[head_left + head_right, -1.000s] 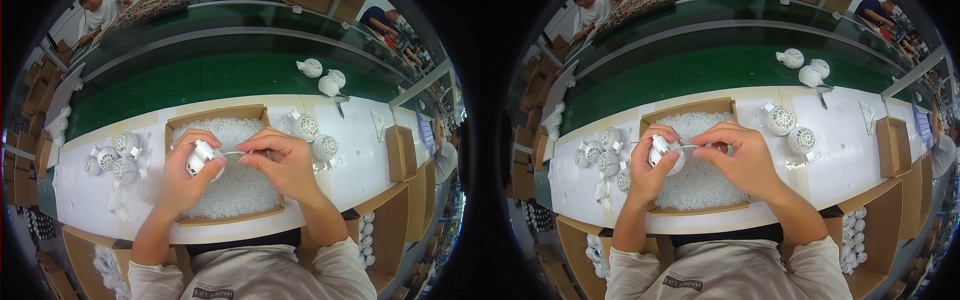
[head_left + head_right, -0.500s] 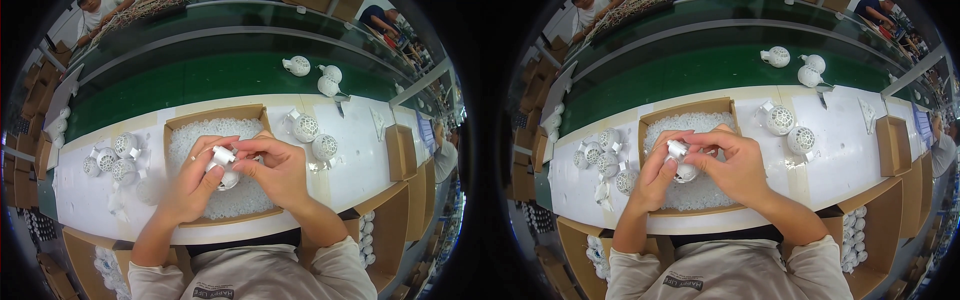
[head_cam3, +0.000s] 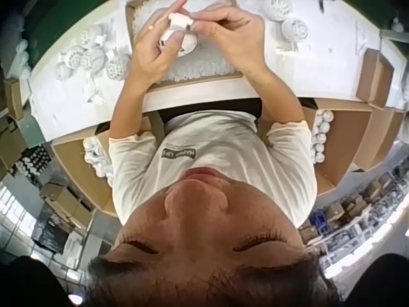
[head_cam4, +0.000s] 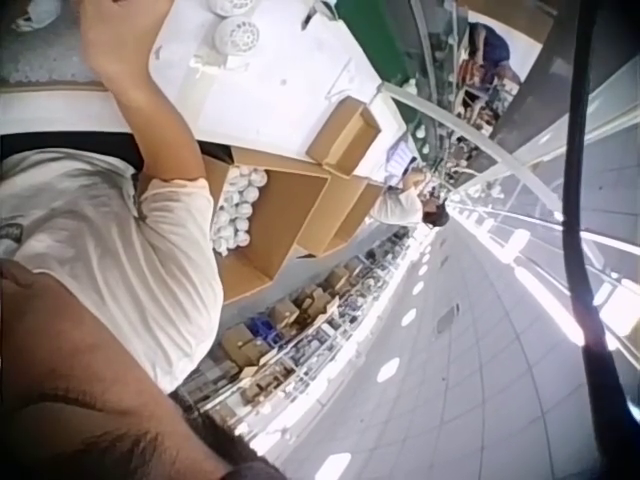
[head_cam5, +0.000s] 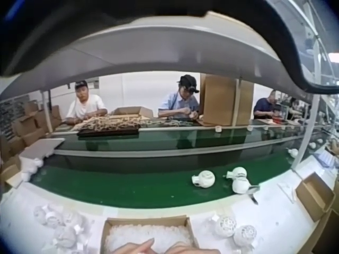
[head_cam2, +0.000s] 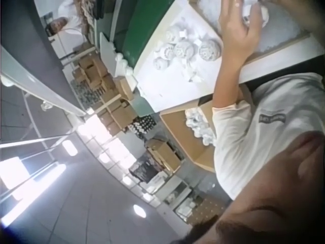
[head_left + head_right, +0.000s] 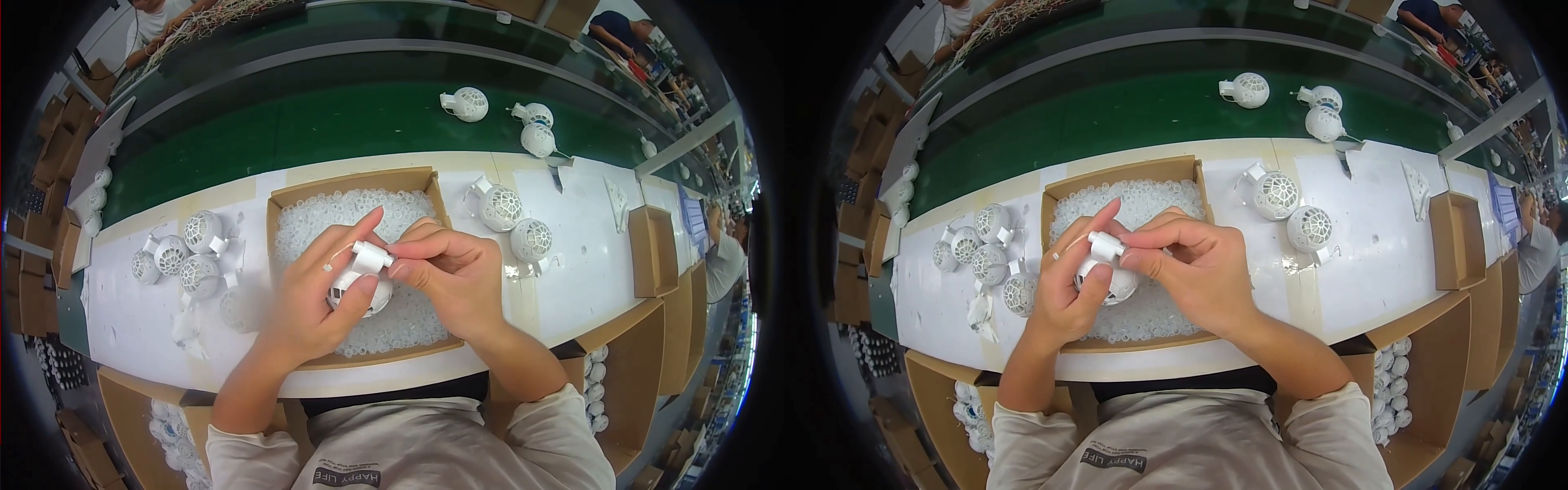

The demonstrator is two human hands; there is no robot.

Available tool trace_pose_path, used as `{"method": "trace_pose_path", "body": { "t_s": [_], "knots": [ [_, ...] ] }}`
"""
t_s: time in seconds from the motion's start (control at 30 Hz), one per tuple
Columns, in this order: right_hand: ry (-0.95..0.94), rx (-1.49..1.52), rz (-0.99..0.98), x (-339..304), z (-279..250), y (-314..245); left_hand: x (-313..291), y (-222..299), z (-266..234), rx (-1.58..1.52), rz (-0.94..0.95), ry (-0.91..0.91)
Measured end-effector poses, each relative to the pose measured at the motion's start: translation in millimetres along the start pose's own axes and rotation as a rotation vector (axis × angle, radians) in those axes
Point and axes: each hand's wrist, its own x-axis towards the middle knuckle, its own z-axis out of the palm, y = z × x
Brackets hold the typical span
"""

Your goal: Attaching strings to small white components and placing them into a box with packaging beads.

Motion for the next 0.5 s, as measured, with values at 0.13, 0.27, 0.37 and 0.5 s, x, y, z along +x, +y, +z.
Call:
{"method": "trace_pose_path", "body": {
  "t_s": [0.13, 0.27, 0.37, 0.5],
  "knots": [
    [-0.038, -0.118, -0.157, 4, -4, 2, -2, 2, 0, -0.052, -0.062, 0.008],
    [-0.117, -0.447, -0.482, 11, -11, 2, -3, 5, 2, -0.271, -0.246, -0.035],
    [-0.093, -0.567, -0.562, 11, -10, -2, -1, 10, 4, -0.142, -0.212, -0.038],
    [0.005, -0.577, -0.469, 7, -7, -7, 5, 33, 9, 0.18, -0.174, 0.032]
  ]
}}
